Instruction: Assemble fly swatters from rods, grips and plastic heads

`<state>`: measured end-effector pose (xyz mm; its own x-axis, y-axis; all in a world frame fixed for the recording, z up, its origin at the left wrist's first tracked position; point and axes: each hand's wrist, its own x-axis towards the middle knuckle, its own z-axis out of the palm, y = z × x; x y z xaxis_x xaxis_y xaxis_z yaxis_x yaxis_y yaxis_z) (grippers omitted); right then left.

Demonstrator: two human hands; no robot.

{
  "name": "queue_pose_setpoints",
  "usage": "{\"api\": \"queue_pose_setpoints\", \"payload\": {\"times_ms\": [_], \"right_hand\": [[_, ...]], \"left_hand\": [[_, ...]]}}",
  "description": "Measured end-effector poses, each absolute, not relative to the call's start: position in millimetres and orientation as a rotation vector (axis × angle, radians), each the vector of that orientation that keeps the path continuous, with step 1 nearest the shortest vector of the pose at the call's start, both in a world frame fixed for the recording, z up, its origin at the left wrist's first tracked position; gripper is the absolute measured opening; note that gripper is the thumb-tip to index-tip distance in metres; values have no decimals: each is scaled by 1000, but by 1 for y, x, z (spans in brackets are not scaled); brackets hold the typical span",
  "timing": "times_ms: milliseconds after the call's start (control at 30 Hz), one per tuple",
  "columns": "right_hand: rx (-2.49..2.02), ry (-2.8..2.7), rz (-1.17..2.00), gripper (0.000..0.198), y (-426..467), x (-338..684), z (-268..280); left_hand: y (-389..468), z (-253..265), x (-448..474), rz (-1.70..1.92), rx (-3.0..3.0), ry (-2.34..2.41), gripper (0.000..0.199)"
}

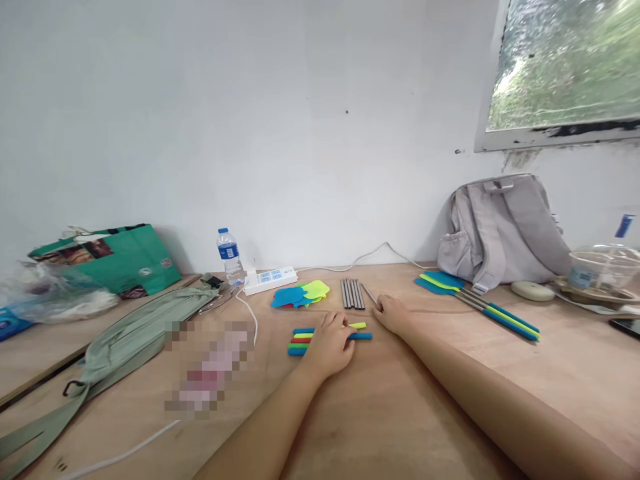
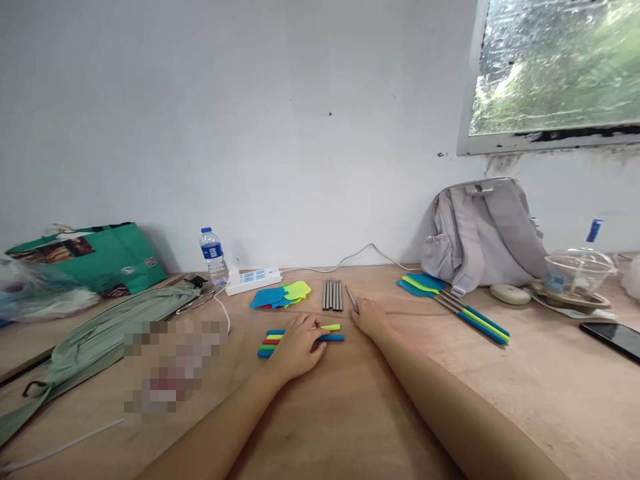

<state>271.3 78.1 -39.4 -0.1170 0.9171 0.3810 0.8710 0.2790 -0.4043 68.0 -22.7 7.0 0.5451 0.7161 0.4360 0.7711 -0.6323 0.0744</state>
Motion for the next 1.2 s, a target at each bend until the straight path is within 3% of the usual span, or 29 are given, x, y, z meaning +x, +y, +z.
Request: {"api": "queue_pose_setpoints", "payload": {"times_ms": [300,767,1200], "right_hand": [[-1598,-1789,309,8,74,281,-35],[-1470,-1566,535,11,70,282,-29],[-1435,-1502,610,14,73,285,-32]], "left_hand": [[-23,7,72,-574,-2625,-1282,21],[3,28,3,-496,-1796,-2316,25],[7,27,-12,-382,-1637,-2477,28]]}}
